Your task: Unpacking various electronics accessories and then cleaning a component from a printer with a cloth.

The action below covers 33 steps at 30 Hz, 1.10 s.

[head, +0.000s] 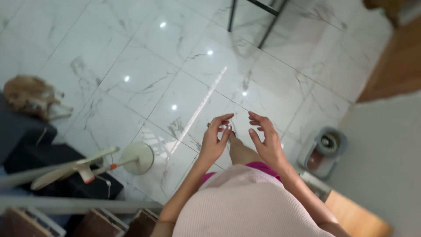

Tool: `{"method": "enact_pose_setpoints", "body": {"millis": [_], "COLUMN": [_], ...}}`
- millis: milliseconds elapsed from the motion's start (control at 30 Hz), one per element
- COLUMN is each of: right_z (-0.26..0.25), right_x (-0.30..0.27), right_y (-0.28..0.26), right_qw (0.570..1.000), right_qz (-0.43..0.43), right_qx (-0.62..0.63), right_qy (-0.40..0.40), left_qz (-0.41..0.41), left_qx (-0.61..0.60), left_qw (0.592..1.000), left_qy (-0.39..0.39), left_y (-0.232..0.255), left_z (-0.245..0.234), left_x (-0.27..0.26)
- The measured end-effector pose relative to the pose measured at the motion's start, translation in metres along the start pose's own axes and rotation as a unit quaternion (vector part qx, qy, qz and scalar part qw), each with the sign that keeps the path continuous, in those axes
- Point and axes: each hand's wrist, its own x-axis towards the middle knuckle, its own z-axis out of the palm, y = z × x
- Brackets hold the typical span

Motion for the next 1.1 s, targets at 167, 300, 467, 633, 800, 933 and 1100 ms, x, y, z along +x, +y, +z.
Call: {"method": "enact_pose_setpoints", "body": {"millis": [167,300,467,633,800,933,1100], "right_z": [0.009,0.02,0.062,0.116,0.158,0.17,0.166], "right_x": [0.136,0.224,0.329,0.433,0.536,0.61,0.708], "right_y": [-0.011,-0.03,-0.045,-0.056,-0.089,-0.112,-0.105], "right_qw": [0.995,0.985,0.972,0.966,0.976,0.985,0.99], "right_qz": [-0.061,-0.088,-0.104,-0.119,-0.11,-0.074,-0.093], "right_qx": [0.008,0.025,0.026,0.019,0.043,0.029,0.044], "right_qy": [-0.083,-0.144,-0.21,-0.229,-0.183,-0.152,-0.093], "left_qz": [-0.004,-0.041,-0.083,-0.084,-0.076,-0.077,-0.03], "left_qx": [0.006,0.005,-0.012,-0.027,-0.024,-0.026,-0.027], "left_qw": [0.994,0.987,0.971,0.96,0.969,0.98,0.992], "left_qy": [0.108,0.153,0.224,0.266,0.234,0.184,0.116], "left_y": [0.001,0.012,-0.012,-0.052,-0.056,-0.042,-0.052], "left_z": [-0.034,-0.063,-0.113,-0.179,-0.26,-0.306,-0.318], "left_x": [0.093,0.154,0.222,0.302,0.405,0.492,0.608]}}
